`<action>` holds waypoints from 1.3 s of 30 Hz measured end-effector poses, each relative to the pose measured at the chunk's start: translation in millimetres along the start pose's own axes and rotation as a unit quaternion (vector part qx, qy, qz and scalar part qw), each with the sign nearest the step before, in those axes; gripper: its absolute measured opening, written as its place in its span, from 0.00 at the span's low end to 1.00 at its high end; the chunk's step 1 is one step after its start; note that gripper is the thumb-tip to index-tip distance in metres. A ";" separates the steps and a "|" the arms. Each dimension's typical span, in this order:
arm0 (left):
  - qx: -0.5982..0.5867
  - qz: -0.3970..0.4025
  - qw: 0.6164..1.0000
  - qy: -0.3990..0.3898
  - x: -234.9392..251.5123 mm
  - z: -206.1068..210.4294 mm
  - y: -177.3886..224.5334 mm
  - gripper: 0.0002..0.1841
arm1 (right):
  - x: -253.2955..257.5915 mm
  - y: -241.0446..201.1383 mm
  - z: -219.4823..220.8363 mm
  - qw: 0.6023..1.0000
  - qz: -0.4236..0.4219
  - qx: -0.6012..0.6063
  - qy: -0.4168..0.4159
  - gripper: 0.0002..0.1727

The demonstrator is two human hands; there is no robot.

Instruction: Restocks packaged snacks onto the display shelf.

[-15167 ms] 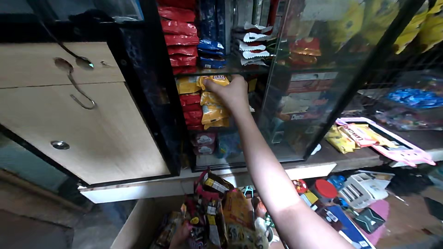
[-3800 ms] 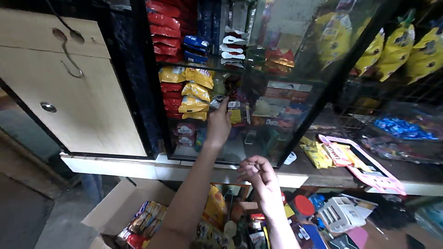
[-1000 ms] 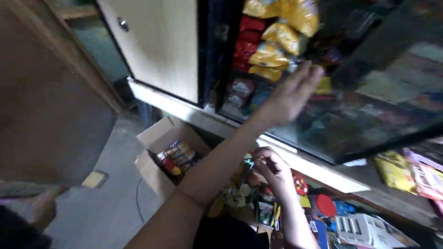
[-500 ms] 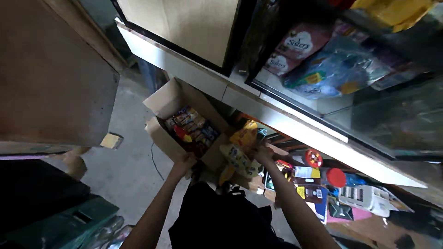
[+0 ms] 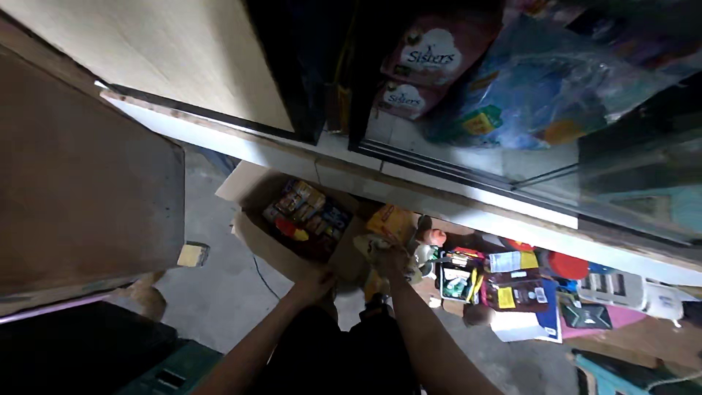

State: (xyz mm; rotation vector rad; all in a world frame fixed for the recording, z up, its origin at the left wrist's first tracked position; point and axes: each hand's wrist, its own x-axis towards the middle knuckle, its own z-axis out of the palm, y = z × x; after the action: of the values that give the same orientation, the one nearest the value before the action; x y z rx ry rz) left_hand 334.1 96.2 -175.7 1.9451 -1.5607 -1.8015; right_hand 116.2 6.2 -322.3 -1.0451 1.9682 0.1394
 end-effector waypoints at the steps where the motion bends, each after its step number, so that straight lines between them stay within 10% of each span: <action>1: 0.010 -0.004 1.000 -0.010 0.2 -4.0 1.5 0.21 | 0.8 -0.2 1.0 1.000 -0.002 -0.013 -0.003 0.48; 8: 0.093 0.058 0.994 0.014 26.9 -8.9 9.9 0.24 | -23.6 -5.8 -28.2 0.994 -0.110 0.020 -0.014 0.35; 14: 0.159 0.120 0.980 -0.002 43.0 3.5 60.7 0.52 | -101.9 -36.1 -108.5 0.951 -0.242 -0.114 -0.157 0.45; 20: 0.178 -0.012 0.981 -0.078 47.2 -1.9 78.8 0.43 | -63.2 -0.1 -88.1 0.916 -0.234 0.236 -0.227 0.26; 25: 0.071 -0.022 0.997 -0.024 35.2 -10.5 43.2 0.40 | -37.4 3.1 -51.7 0.967 -0.154 -0.170 -0.115 0.37; 39: -0.178 0.004 0.983 -0.039 19.7 -1.6 32.9 0.20 | -40.5 14.5 -55.6 0.967 -0.159 -0.176 -0.090 0.38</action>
State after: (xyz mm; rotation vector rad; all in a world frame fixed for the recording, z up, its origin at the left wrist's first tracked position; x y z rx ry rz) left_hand 311.6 66.0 -168.2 1.7181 -1.1587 -2.0094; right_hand 80.4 15.0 -262.5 -1.5098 1.6201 0.4042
